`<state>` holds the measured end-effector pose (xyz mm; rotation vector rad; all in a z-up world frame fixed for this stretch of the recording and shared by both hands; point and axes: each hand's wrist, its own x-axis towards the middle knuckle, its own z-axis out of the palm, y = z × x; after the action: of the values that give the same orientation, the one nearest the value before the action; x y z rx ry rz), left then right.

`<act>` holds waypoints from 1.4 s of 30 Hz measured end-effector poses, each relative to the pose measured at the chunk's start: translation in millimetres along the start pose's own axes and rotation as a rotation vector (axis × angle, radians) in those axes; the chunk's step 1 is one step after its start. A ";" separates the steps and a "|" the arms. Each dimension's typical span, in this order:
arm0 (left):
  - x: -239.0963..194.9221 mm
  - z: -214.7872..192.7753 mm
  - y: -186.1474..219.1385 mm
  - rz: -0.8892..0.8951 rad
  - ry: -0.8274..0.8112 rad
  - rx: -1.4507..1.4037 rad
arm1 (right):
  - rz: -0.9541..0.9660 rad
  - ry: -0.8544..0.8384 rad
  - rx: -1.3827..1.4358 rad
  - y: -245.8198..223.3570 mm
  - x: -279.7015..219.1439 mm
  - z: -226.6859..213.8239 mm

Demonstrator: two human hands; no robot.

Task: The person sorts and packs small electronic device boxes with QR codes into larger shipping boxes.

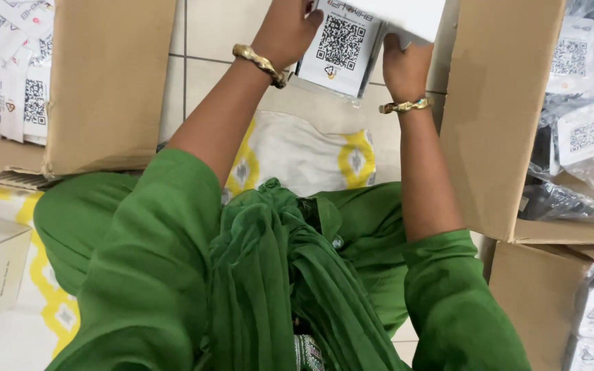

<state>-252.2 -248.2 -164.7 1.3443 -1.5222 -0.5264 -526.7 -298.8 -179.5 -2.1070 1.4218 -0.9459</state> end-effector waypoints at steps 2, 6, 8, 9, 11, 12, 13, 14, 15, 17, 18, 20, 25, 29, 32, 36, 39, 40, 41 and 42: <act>0.4 6.6 -1.2 -0.184 -0.176 -0.027 | -0.055 0.008 -0.074 7.7 -6.4 5.8; -15.0 7.9 14.0 -0.099 -0.089 0.201 | -0.102 -0.018 -0.080 -5.2 -27.2 2.9; -14.2 6.8 16.5 -0.003 0.028 0.237 | -0.078 -0.050 -0.026 -18.8 -22.2 -7.7; -11.6 7.3 12.9 -0.026 0.002 0.259 | -0.141 -0.049 0.029 -27.4 -13.0 -15.0; -19.4 8.6 9.3 -0.071 -0.036 0.280 | -0.188 -0.065 0.088 -36.5 -12.6 -23.9; -16.2 9.7 9.0 -0.190 -0.063 0.201 | -0.227 -0.053 0.080 -36.3 -9.8 -27.4; -12.7 11.0 8.9 -0.308 -0.090 0.122 | -0.267 -0.041 0.072 -36.1 -6.6 -31.3; -14.7 10.2 10.8 -0.307 -0.094 0.120 | -0.264 -0.040 0.070 -30.1 -8.0 -30.3; -16.9 9.3 12.5 -0.108 -0.018 0.147 | -0.238 -0.047 0.021 -24.1 -9.6 -29.0; -21.0 11.5 16.6 0.086 0.057 0.169 | -0.210 -0.059 -0.030 -19.4 -12.7 -29.2; -19.8 12.7 18.3 0.009 0.069 0.129 | -0.220 -0.057 -0.022 -21.2 -10.3 -29.2; -21.1 21.4 4.3 -0.079 0.080 0.092 | -0.229 -0.064 -0.009 -17.0 -3.8 -25.2; -30.8 34.6 -20.6 -0.062 0.022 0.203 | -0.273 -0.108 -0.160 15.7 -21.7 -12.3; -49.1 10.3 2.5 -0.077 0.098 0.283 | -0.194 -0.146 0.059 -33.7 -35.5 -20.3; -42.6 -13.0 14.4 0.132 0.067 0.262 | -0.373 -0.142 -0.078 -89.4 -36.1 -53.3; -40.6 -37.5 17.1 0.193 -0.212 0.030 | -0.331 -0.261 -0.033 -84.7 -57.0 -66.3; -31.5 -49.5 23.9 0.113 -0.404 0.102 | -0.293 -0.311 0.016 -72.9 -62.5 -60.0; -30.8 -50.6 27.7 -0.107 -0.543 0.086 | -0.296 -0.317 -0.011 -67.9 -68.0 -58.5; -30.9 -48.9 20.5 -0.106 -0.548 0.082 | -0.291 -0.316 -0.014 -67.3 -70.2 -56.6; -33.3 -47.7 12.8 0.119 -0.439 -0.002 | -0.290 -0.326 -0.033 -66.8 -74.0 -53.6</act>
<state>-220.7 -200.6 -147.5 1.1751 -1.9409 -0.7832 -541.9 -203.5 -120.4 -2.4027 0.9961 -0.6385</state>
